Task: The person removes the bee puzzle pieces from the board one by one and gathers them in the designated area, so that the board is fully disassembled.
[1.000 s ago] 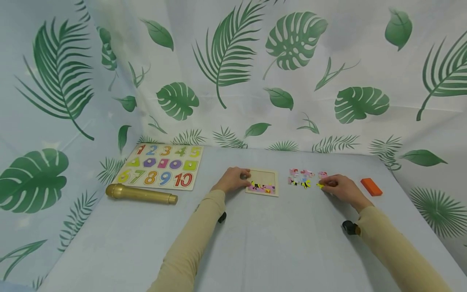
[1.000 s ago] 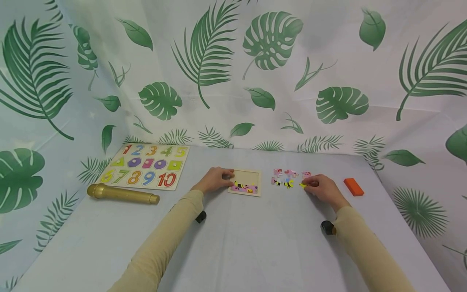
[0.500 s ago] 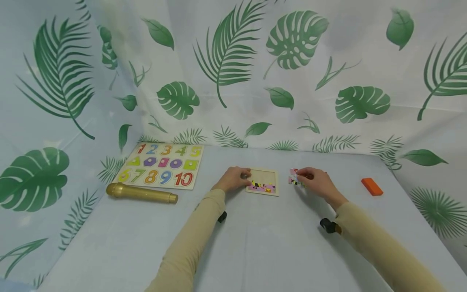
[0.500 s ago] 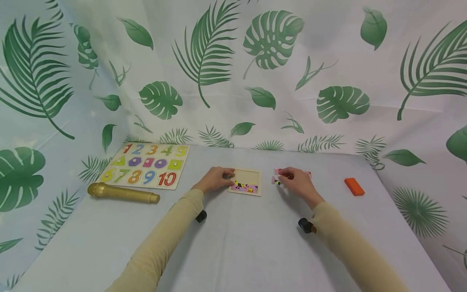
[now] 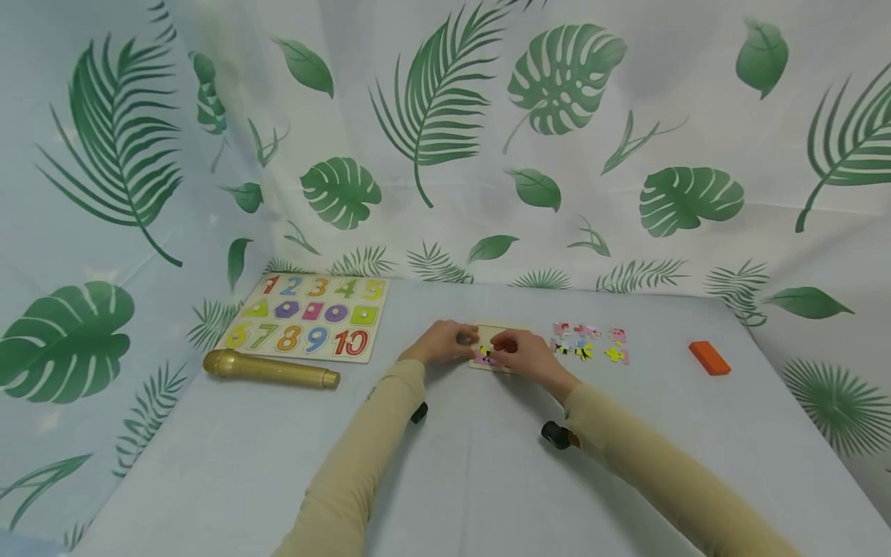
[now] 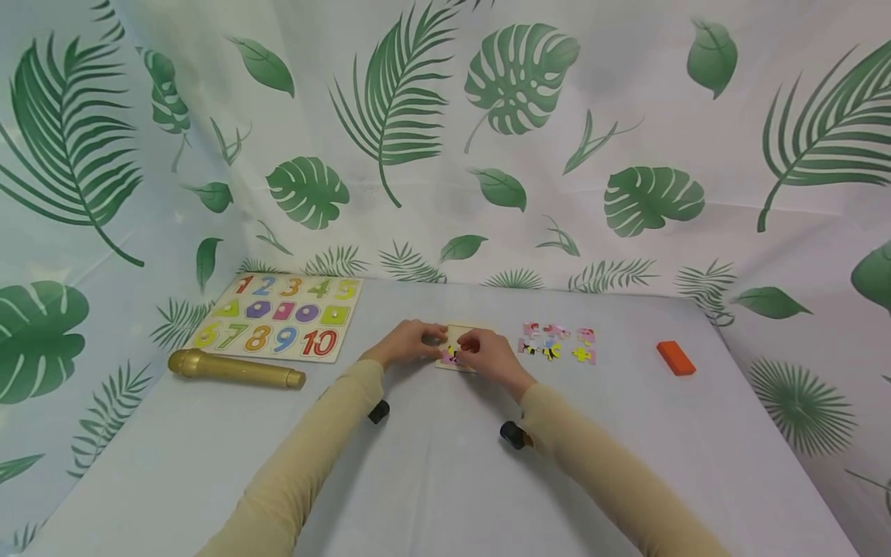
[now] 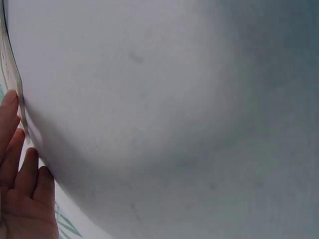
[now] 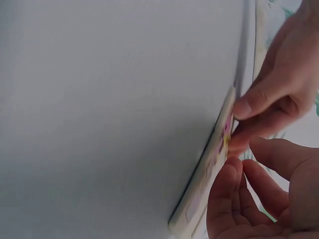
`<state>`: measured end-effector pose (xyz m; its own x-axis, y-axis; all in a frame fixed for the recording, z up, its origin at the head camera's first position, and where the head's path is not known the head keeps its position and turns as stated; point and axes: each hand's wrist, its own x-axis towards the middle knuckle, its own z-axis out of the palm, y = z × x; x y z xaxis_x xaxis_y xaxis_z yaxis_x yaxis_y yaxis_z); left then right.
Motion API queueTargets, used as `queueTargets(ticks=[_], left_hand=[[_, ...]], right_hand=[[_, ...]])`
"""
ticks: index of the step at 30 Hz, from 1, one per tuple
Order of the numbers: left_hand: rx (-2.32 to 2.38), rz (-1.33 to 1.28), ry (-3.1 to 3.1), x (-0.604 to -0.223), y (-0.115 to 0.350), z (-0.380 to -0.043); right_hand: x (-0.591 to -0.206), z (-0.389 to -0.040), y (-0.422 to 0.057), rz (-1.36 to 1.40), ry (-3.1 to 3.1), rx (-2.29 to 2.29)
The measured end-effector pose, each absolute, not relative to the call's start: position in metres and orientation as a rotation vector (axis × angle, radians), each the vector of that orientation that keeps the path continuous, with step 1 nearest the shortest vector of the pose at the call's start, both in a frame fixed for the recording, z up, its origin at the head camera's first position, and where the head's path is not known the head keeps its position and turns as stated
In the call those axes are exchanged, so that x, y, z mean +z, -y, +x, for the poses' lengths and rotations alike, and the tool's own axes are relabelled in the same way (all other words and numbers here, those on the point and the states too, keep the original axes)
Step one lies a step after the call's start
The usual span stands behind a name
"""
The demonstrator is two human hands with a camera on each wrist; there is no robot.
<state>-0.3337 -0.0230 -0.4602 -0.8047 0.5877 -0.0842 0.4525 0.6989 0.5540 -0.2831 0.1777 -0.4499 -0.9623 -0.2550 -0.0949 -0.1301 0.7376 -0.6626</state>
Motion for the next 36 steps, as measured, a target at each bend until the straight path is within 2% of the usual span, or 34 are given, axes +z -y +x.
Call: queueTargets(ticks=[8, 16, 36], left_hand=[[0.758, 0.798, -2.641, -0.458, 0.023, -0.334], [0.723, 0.774, -2.639, -0.453, 0.023, -0.333], [0.784, 0.748, -2.621, -0.456, 0.023, -0.334]], right_hand=[[-0.454, -0.288, -0.164, -0.304, -2.751, -1.016], [-0.457, -0.292, -0.159, -0.415, -2.764, -0.977], [-0.457, -0.297, -0.162, -0.484, -2.730, -0.967]])
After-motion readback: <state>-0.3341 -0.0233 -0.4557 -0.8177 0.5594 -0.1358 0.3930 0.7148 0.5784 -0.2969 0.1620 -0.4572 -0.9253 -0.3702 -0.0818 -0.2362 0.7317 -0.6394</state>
